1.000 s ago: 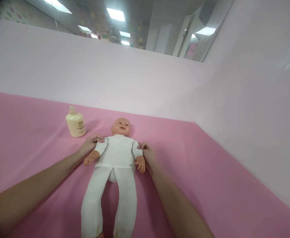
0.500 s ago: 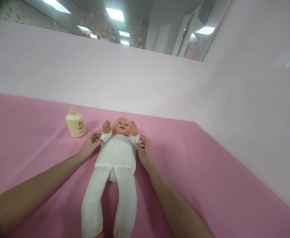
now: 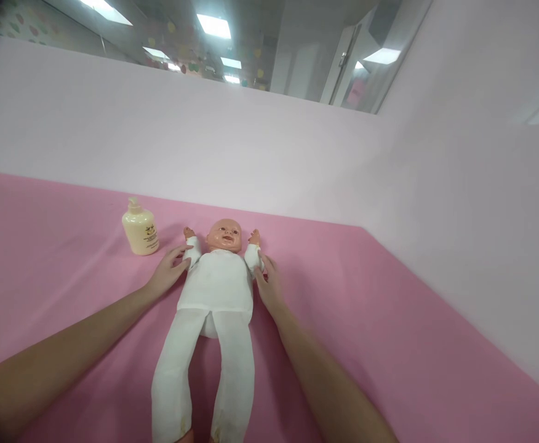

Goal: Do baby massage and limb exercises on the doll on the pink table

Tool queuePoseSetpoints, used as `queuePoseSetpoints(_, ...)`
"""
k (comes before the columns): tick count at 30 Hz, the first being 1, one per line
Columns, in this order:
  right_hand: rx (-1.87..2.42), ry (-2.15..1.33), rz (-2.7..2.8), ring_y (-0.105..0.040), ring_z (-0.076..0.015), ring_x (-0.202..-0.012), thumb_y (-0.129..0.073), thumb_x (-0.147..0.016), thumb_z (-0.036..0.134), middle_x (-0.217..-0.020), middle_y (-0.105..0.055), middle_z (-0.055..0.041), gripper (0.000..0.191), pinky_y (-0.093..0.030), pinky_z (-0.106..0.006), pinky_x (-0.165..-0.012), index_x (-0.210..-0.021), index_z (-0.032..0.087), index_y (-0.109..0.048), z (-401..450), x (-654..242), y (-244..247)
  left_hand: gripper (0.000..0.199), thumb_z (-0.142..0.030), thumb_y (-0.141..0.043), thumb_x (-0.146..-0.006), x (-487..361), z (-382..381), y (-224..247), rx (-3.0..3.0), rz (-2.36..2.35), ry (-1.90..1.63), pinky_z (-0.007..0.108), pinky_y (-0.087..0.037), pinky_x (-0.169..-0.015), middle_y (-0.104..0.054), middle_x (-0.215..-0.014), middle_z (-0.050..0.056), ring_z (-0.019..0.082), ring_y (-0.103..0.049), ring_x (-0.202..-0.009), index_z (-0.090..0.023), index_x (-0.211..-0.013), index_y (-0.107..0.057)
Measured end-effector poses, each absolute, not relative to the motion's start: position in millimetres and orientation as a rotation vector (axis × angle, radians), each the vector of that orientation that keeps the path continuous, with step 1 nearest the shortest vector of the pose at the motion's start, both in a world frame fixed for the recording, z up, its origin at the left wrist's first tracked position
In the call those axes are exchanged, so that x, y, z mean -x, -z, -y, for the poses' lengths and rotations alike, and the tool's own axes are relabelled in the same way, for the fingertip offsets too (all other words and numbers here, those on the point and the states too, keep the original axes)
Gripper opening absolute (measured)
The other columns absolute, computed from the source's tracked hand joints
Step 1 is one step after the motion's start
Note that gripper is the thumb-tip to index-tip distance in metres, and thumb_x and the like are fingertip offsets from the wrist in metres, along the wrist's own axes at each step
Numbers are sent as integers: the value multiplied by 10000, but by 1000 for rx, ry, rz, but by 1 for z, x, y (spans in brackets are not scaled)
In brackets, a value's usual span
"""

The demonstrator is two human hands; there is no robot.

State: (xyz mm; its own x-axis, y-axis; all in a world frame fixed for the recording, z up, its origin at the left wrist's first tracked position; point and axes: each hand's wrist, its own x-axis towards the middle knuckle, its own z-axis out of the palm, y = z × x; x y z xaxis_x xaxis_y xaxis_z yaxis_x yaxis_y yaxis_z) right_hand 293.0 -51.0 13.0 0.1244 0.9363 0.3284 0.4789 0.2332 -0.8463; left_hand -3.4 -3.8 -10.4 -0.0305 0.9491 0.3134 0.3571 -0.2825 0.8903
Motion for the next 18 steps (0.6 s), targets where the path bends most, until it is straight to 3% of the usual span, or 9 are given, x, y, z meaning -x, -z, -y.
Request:
queuePoseSetpoints(8,1386,-682,1435,-610,-239,-1048,-557,-861,392,-1147,-683,-59,416,-459,-459,-995,-1246,260,-643,40,-300,2,516,-366,-608,-803,8,-7,20,-1627,-1378,-1250,442,-426,-1033,-651,-1221,109,286,-607,-1115,-217,-1296,-646)
queuePoseSetpoints(18,1279,-804,1378,-626,-243,-1105,-554,-883,423,-1229,-685,-34,407,-466,-447,-1018,-1259,288,-629,45,-296,-5,466,-359,-669,-756,6,2,12,-1564,-1362,-1287,452,-442,-999,-728,-1045,49,288,-651,-1018,-266,-1213,-651)
